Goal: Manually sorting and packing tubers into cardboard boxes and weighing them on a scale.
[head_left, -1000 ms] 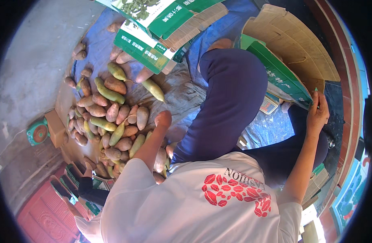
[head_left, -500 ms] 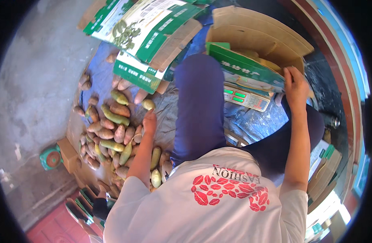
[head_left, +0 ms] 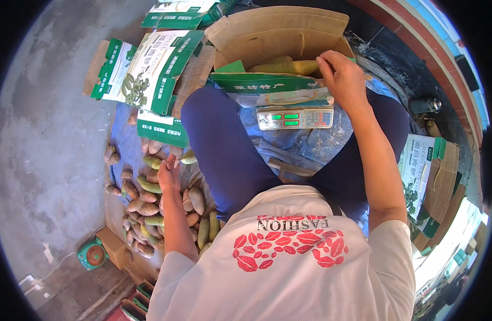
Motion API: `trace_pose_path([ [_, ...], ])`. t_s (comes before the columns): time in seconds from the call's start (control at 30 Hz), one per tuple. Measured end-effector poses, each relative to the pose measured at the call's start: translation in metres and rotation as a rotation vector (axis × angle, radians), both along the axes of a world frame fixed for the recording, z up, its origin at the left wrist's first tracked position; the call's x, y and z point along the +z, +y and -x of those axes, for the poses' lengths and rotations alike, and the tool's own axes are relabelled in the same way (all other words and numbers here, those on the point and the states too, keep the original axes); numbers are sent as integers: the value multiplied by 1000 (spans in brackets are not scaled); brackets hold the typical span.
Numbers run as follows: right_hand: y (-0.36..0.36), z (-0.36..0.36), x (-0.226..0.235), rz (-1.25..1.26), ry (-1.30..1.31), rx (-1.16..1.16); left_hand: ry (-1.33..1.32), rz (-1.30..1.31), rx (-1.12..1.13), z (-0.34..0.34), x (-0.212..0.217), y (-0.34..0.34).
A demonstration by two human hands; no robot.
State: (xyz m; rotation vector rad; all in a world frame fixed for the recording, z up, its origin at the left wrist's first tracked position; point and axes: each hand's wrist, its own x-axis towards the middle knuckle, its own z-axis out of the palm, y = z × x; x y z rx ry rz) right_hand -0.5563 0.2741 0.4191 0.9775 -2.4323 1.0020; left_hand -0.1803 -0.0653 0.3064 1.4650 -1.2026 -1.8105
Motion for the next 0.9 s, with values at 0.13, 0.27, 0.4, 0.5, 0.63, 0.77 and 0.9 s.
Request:
trace_pose_path([
  [0.13,6,-1,2,39,-11,-2,63,-42,-61,6,-13,-4],
  [0.27,13,-1,3,39,-12,-25,-42,-60,-135,25,-22,9],
  [0.4,15,-3,8,32,-33,-19,-125,-54,-125,18,-53,4],
  [0.5,16,-4,9,33,-50,-24,-118,-74,-117,21,-65,2],
  [0.63,17,-3,9,62,-58,-36,-151,-13,-136,30,-61,6],
  [0.77,14,-3,8,63,-51,-28,-260,24,-110,40,-35,13],
  [0.9,11,-2,8,75,-40,-36,-106,100,-69,53,4,0],
])
